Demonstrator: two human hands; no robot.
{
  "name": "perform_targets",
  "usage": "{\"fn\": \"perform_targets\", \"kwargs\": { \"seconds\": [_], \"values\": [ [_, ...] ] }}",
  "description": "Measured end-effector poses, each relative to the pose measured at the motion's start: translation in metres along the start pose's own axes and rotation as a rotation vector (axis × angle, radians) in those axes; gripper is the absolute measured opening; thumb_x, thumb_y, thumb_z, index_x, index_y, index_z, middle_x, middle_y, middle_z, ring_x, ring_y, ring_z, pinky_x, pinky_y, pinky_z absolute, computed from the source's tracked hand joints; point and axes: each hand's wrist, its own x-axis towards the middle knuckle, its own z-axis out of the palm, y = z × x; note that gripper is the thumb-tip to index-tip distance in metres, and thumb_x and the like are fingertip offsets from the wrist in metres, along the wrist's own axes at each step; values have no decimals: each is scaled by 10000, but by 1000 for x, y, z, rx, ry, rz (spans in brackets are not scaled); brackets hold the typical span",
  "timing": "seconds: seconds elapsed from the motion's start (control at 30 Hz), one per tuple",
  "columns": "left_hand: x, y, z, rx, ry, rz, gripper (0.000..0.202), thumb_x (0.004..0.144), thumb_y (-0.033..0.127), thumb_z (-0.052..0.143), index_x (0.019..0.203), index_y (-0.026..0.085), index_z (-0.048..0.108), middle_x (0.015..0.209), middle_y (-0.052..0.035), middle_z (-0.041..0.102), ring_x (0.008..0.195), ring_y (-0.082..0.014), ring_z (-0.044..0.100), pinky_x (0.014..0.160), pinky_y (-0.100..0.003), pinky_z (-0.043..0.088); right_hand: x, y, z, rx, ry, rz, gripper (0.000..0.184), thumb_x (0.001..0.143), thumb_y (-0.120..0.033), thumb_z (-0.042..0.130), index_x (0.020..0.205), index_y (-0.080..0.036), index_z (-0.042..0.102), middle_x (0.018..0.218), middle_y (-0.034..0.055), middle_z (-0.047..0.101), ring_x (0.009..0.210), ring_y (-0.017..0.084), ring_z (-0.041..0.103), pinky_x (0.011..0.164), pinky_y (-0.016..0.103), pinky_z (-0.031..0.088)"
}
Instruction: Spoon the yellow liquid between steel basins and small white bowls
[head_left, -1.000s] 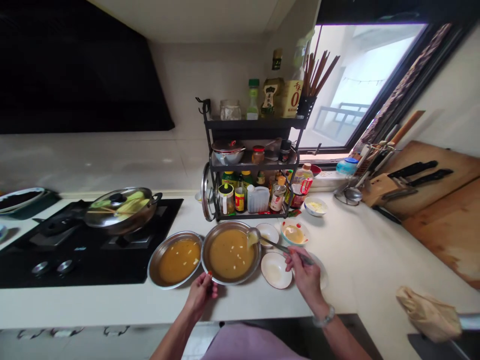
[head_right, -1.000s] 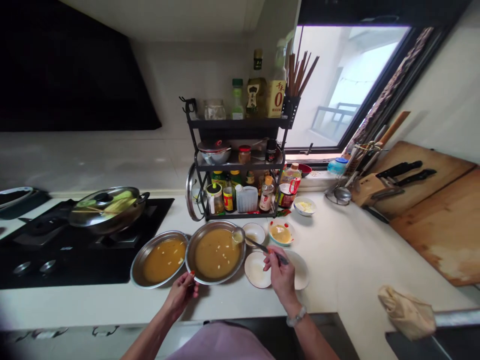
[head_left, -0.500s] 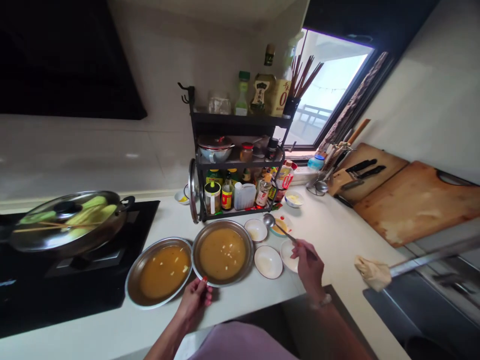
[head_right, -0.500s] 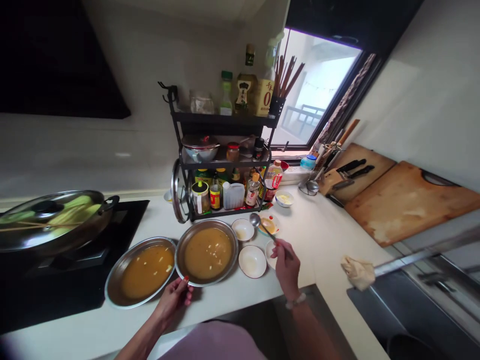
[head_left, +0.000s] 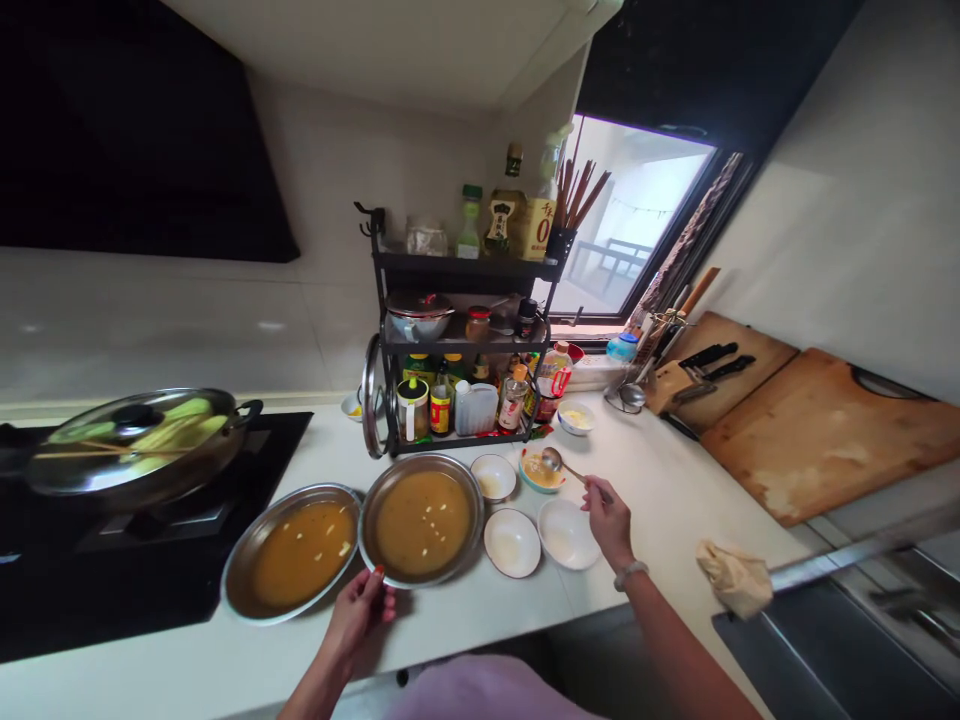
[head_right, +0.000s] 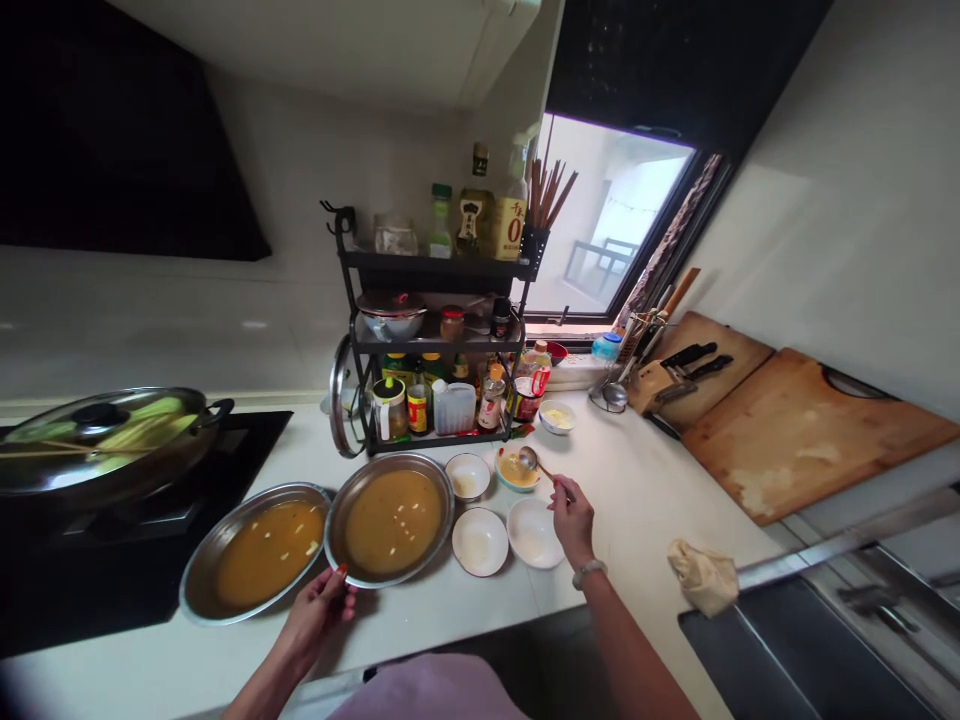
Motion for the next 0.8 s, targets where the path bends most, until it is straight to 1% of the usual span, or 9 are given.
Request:
{"fn": "perform_targets", "kwargs": {
  "seconds": [0.1,0.23,0.3,0.43,0.53,0.7,0.8],
  "values": [
    [-3,0,4,-21,30,15,388,559,371,848,673,149,551,515,4,604,425,-98,532,407,-198,465,9,2,-8,61,-8,62,416,720,-536,634,885,-155,665,749,22,650,557,128,587,491,264,541],
    [-6,2,7,-41,54,28,342,602,325,829,684,155,544,505,12,596,431,-98,537,419,-193,467,7,6,-4,140,3,160,428,672,-536,674,857,-151,658,639,2,634,526,137,586,461,261,533],
    [-7,2,8,-38,65,27,333,610,314,823,686,156,540,499,12,593,427,-99,536,421,-195,468,5,11,0,164,44,195,435,680,-536,662,869,-145,635,591,-8,626,491,136,585,453,266,536],
    [-7,3,8,-16,72,39,337,603,319,822,679,155,537,492,13,586,423,-105,537,419,-203,467,5,17,4,212,173,272,424,683,-535,647,841,-146,581,526,-21,610,447,138,590,432,262,535],
    [-6,3,7,2,60,51,349,586,340,826,677,153,545,504,15,588,424,-109,543,418,-212,467,7,16,2,239,225,295,413,664,-518,664,824,-147,578,513,-21,610,443,136,594,417,246,526],
    [-4,3,4,-9,30,42,411,518,384,856,672,150,554,510,13,596,433,-106,539,421,-213,473,8,10,-4,273,266,291,420,629,-499,698,825,-142,598,510,-25,614,432,122,584,403,220,510],
    [-3,1,3,-25,10,34,431,504,401,863,674,151,556,527,11,607,445,-98,539,426,-204,475,8,8,-5,298,298,292,434,603,-495,716,820,-140,595,511,-26,618,428,123,586,401,223,514]
  ]
}}
